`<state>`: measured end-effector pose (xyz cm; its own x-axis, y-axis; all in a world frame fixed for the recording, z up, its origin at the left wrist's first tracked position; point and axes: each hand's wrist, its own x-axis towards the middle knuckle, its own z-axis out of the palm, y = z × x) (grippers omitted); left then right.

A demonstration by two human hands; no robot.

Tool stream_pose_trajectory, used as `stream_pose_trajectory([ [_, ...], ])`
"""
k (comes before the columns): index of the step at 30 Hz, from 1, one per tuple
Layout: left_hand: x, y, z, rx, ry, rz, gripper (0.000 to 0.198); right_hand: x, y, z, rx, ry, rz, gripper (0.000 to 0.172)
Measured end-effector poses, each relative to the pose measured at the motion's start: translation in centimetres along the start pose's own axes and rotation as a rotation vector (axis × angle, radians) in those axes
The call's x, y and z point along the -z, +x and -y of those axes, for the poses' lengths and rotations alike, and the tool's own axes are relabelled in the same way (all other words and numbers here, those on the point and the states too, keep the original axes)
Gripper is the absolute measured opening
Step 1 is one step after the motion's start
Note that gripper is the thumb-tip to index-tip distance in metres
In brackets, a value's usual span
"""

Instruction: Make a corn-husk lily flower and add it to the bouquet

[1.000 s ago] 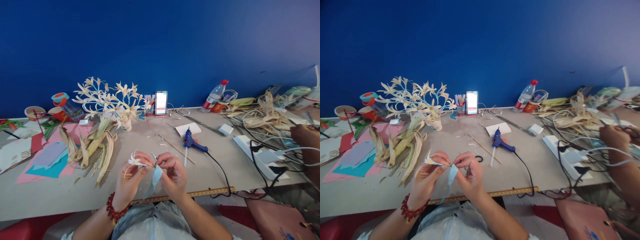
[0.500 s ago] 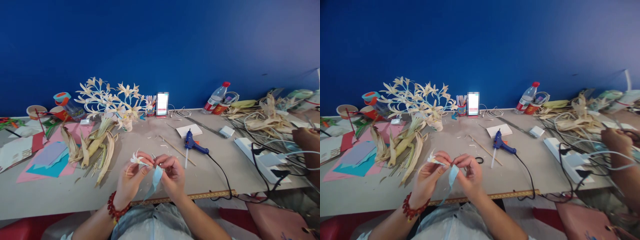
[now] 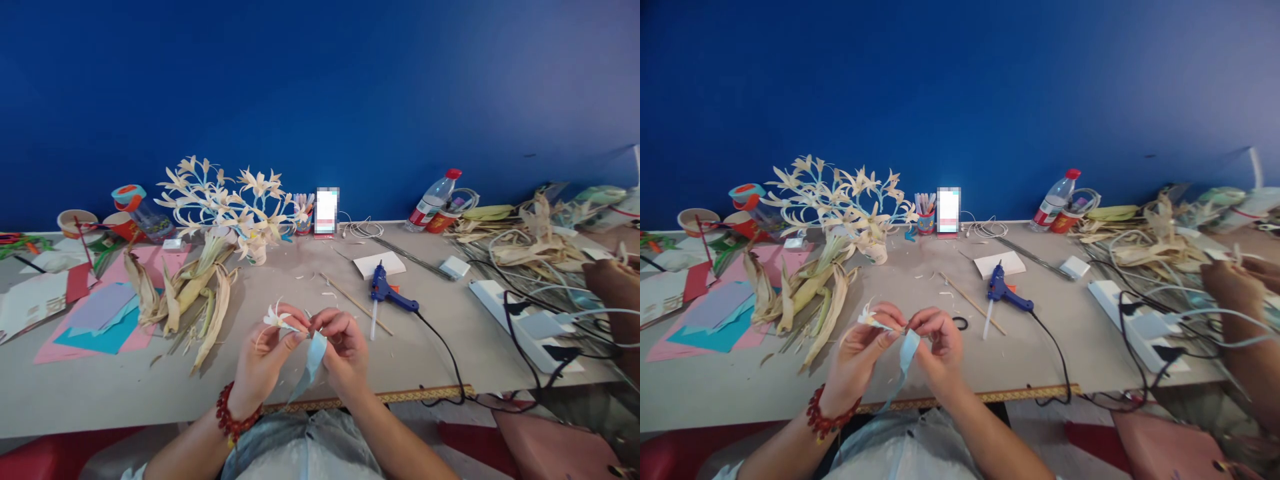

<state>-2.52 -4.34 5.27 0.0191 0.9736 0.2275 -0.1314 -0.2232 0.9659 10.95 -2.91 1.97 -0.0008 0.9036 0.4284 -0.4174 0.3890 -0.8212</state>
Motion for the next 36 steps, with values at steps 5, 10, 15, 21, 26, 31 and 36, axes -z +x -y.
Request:
stream_pose_trajectory([
  [5,-0.1,-0.1,0.0,0.015,-0.006,-0.005,0.01,0.0,0.1,-0.1,0.012,-0.007,-0.005,0.012],
  [10,-0.2,0.0,-0.1,0.009,-0.009,-0.012,0.01,0.0,-0.1,-0.2,0.011,-0.026,-0.016,0.012],
  [15,-0.2,0.1,0.0,0.024,-0.007,-0.021,0.01,0.0,-0.2,-0.2,0.01,-0.045,-0.028,0.013],
  [21,-0.3,0.1,-0.4,-0.015,0.069,-0.002,0.012,0.1,-0.3,-0.1,-0.008,-0.069,-0.035,0.012],
  [26,0.1,0.4,-1.0,-0.258,0.322,0.047,0.012,0.6,-0.4,-0.5,0.016,-0.11,0.004,0.006],
  [31,0.4,0.7,-1.7,-0.396,0.503,0.104,0.016,1.3,-0.2,-1.3,0.068,-0.157,0.056,0.006],
  [36,0.5,0.9,-2.0,-0.456,0.537,0.137,0.016,1.6,-0.4,-1.8,0.058,-0.2,0.059,0.01],
])
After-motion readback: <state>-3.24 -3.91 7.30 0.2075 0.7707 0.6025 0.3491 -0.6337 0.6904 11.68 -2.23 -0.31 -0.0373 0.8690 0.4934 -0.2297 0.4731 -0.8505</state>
